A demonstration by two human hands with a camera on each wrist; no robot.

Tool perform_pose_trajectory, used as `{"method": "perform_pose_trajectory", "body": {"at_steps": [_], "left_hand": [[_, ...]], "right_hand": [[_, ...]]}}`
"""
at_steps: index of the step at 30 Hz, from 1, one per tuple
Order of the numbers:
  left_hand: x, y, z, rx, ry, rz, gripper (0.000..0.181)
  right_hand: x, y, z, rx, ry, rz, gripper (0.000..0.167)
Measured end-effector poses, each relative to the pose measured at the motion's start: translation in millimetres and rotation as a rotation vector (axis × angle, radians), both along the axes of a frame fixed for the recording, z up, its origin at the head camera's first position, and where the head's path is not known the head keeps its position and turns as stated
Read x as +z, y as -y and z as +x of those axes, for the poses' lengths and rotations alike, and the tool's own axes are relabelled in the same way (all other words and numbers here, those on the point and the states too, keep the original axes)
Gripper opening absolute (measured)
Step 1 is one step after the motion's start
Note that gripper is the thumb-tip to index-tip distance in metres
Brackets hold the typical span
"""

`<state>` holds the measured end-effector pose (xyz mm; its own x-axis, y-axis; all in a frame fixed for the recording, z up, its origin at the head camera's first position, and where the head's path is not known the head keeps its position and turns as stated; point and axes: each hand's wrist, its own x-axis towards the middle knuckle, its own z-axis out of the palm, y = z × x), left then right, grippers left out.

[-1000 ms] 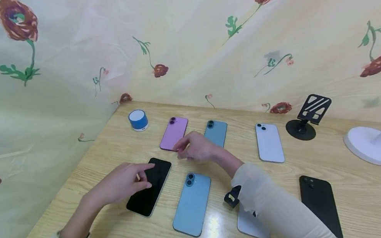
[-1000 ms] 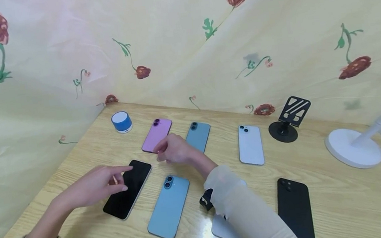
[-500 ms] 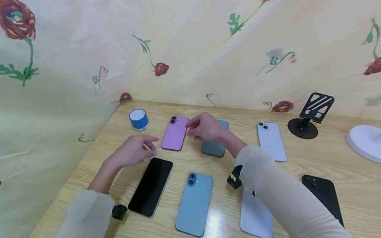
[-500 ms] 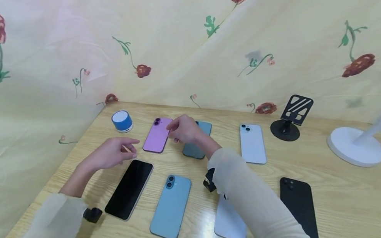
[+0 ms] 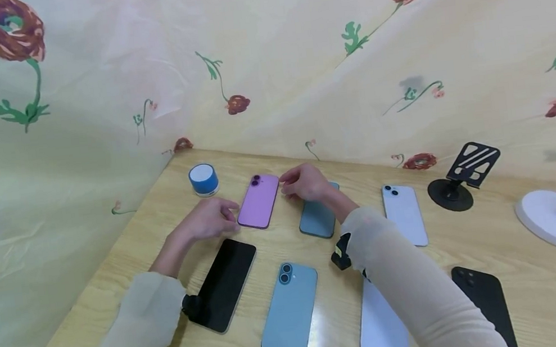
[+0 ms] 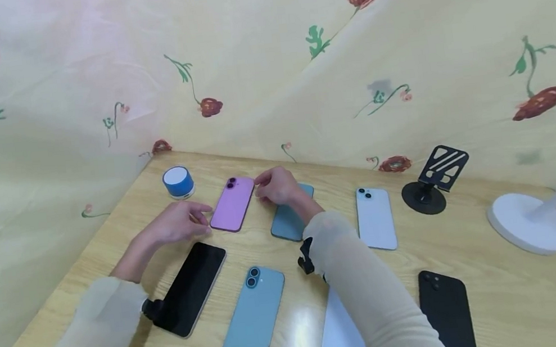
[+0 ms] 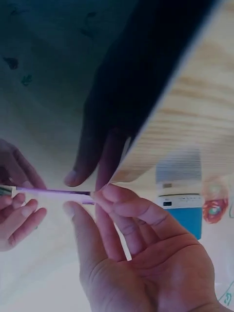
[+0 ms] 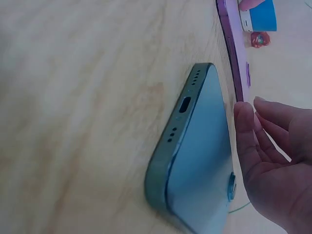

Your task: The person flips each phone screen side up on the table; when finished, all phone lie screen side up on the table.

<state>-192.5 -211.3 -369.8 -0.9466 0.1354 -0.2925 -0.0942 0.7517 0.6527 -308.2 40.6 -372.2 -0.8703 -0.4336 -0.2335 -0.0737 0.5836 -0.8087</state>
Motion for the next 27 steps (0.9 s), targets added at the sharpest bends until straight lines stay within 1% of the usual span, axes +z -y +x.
{"method": "perform_pose_trajectory", "body": {"at_steps": [4, 8, 10, 12, 17, 22, 27], "left_hand": [[-1.3, -0.3, -1.9, 0.017, 0.018, 0.010, 0.057], [-1.3, -1.2, -3.4, 0.017, 0.014, 0.012, 0.058], [-1.0, -2.3, -5.2, 0.007, 0.009, 0.005, 0.059], [-0.4, -3.5, -7.4, -0.001, 0.006, -0.008, 0.059], [1.7, -7.0, -8.4, -0.011, 0.000, -0.048, 0.059], [0.1, -10.3, -10.4, -0.008, -0.001, -0.075, 0.060], [-0.8, -15.5, -12.8, -0.017, -0.006, -0.120, 0.059]], "right_hand": [[-4.4, 5.6, -6.5, -0.013, 0.012, -0.012, 0.031], [-6.7, 10.5, -12.7, -0.026, 0.020, -0.017, 0.033], [-7.8, 12.1, -15.7, -0.028, 0.019, -0.017, 0.033], [-9.1, 13.3, -18.6, -0.030, 0.021, -0.017, 0.033], [-11.6, 12.9, -21.0, -0.020, 0.018, -0.006, 0.031], [-10.5, 13.7, -22.2, 0.000, 0.013, 0.010, 0.032], [-11.1, 14.6, -24.6, 0.023, -0.001, 0.033, 0.032]]}}
